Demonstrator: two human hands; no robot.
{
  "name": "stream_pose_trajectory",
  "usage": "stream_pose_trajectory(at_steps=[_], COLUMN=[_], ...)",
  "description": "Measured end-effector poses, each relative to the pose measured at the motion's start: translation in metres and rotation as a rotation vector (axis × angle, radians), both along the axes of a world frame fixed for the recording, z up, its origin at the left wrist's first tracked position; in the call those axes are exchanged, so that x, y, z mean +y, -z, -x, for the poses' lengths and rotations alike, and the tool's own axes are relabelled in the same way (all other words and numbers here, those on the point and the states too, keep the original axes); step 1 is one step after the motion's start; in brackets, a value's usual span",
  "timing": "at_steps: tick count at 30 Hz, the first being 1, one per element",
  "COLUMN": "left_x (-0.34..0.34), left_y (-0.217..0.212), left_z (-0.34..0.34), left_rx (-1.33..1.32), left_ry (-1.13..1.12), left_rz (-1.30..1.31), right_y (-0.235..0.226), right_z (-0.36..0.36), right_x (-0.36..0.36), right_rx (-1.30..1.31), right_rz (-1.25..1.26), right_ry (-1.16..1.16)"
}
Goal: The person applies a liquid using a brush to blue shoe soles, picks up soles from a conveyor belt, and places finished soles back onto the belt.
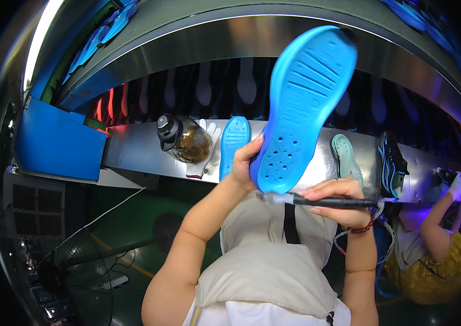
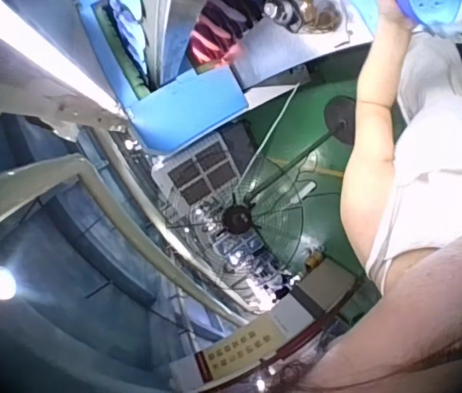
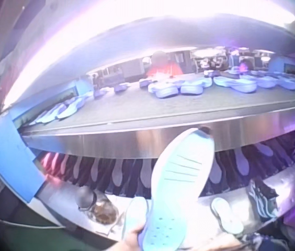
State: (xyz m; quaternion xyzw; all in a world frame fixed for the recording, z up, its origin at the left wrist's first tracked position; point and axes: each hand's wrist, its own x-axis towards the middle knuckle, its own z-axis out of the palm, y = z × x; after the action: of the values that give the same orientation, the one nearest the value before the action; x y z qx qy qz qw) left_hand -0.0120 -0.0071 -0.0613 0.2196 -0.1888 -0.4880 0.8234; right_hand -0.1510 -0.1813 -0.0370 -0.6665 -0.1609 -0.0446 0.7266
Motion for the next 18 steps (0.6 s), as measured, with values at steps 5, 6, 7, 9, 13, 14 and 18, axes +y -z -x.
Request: stream_pose_trajectory(at_steps=[5,6,7,9,13,14,18], left_x=[-0.002,-0.003,-0.001,0.002,0.001,-0.002,0.001], left_y=[-0.029,-0.028,-0.029,-0.030,-0.034,-0.040,-0.037], left_z=[-0.010,-0.014,-0.016,-0.018,-0.021,-0.025,-0.026], left_rx=[-0.029,0.000,-0.022,-0.065,-0.037,-0.103,-0.331], left_ry=[0.217,0.283,0.317,0.387,0.536,0.619,0.589], left_rz=[-0.291,-0.353,-0.435,-0.600,-0.672,-0.743,-0.729], right_y=[-0.002,-0.005,-0.010,-0.020,-0.030,-0.029,-0.039], right_z=[-0.014,-0.012,-0.010,-0.008,-0.015,-0.016,-0.013], right_x=[-0.005,-0.004,-0.003,-0.017,-0.024,-0.023,-0.034], right_rx=[-0.050,-0.087,-0.126,-0.107,-0.149,-0.150,-0.154], right_rz=[0.118,0.187,0.253,0.305,0.343,0.392,0.628], right_ry=[0.018,-0.023,-0.068,-0.238,-0.108,-0.150,-0.277])
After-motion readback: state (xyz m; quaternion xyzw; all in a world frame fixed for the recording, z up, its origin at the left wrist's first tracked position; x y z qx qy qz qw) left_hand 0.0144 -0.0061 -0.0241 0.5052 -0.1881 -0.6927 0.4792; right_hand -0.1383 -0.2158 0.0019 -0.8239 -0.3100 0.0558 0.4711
